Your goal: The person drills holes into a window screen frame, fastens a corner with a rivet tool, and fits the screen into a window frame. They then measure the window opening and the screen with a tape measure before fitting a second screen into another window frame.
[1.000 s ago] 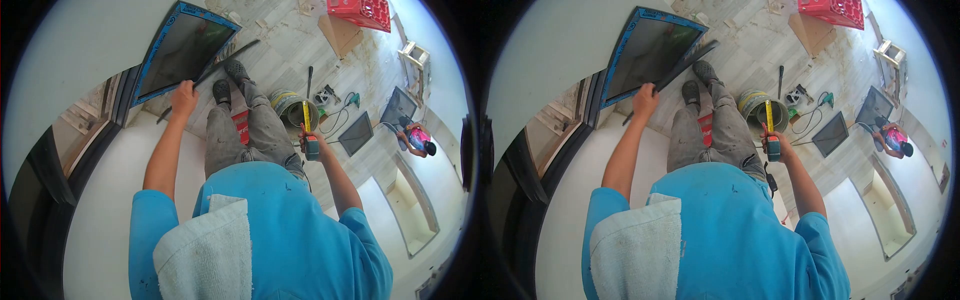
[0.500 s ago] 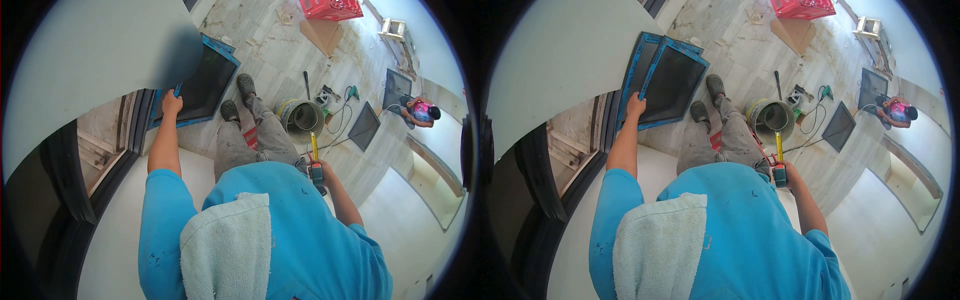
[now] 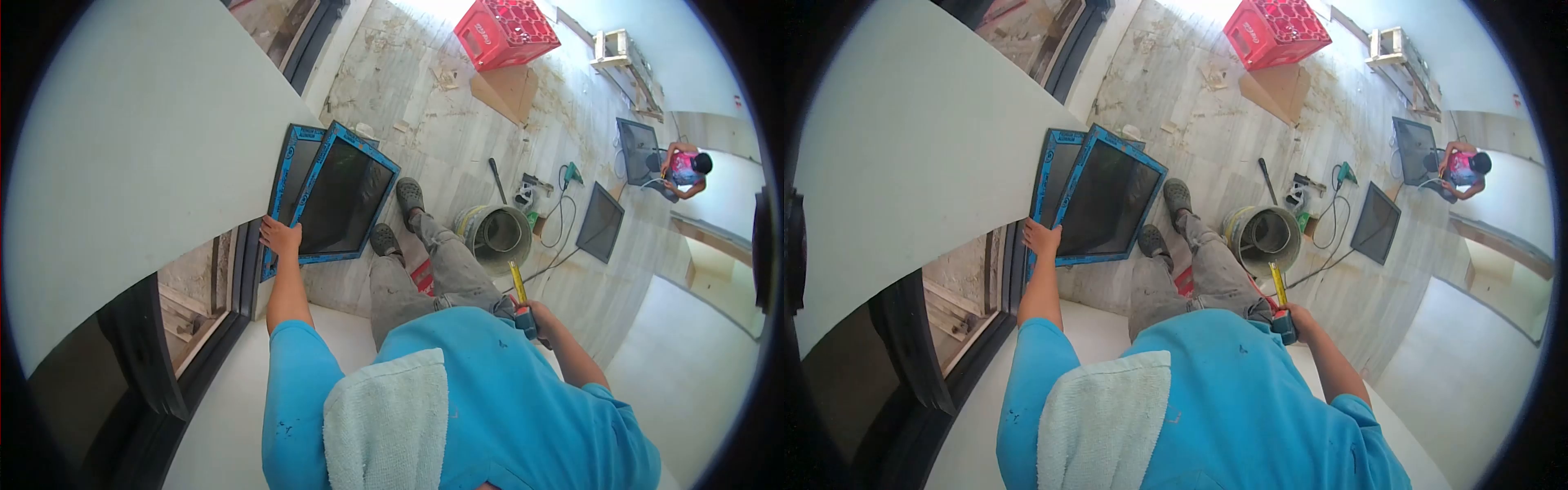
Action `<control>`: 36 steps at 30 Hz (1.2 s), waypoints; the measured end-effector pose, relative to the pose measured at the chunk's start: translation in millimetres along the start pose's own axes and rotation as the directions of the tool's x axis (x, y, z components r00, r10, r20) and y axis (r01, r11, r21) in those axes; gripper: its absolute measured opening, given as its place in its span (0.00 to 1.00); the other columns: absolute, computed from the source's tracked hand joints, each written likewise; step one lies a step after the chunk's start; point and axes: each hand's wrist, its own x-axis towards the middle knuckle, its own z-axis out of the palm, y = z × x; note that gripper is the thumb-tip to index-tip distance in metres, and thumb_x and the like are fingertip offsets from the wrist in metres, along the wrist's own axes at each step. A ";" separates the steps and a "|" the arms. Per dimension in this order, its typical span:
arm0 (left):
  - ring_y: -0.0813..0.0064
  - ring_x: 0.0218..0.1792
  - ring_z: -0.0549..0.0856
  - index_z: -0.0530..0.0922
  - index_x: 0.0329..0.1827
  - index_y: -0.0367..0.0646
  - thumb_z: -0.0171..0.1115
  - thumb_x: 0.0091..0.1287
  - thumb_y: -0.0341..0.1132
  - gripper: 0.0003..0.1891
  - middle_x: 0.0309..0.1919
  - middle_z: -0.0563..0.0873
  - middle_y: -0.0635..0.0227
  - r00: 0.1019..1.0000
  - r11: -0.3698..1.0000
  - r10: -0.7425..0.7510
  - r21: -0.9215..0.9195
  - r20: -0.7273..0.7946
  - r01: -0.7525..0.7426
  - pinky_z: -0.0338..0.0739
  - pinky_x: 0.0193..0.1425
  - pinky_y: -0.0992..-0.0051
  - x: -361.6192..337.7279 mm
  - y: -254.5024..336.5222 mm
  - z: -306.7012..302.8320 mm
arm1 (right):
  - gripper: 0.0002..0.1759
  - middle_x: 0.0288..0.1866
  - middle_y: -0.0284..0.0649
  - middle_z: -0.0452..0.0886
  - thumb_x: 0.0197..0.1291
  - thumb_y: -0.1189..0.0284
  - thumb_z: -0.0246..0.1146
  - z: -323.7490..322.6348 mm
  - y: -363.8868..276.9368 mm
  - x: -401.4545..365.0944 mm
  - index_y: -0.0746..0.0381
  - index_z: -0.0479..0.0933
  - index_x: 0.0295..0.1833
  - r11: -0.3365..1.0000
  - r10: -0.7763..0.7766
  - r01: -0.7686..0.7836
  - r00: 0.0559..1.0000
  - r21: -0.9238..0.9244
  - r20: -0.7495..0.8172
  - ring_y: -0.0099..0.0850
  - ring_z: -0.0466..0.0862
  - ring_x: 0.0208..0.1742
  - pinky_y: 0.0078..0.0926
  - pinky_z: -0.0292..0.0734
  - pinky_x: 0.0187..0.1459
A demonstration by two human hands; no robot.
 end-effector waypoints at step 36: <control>0.53 0.38 0.80 0.74 0.41 0.39 0.65 0.48 0.34 0.17 0.35 0.78 0.56 0.839 0.846 0.464 -0.422 0.284 -0.325 0.76 0.40 0.59 -219.3 -7.6 -77.4 | 0.17 0.29 0.36 0.80 0.65 0.60 0.45 82.1 -179.7 149.3 0.58 0.76 0.39 0.987 -0.141 0.124 0.972 0.099 0.190 0.31 0.81 0.27 0.31 0.78 0.33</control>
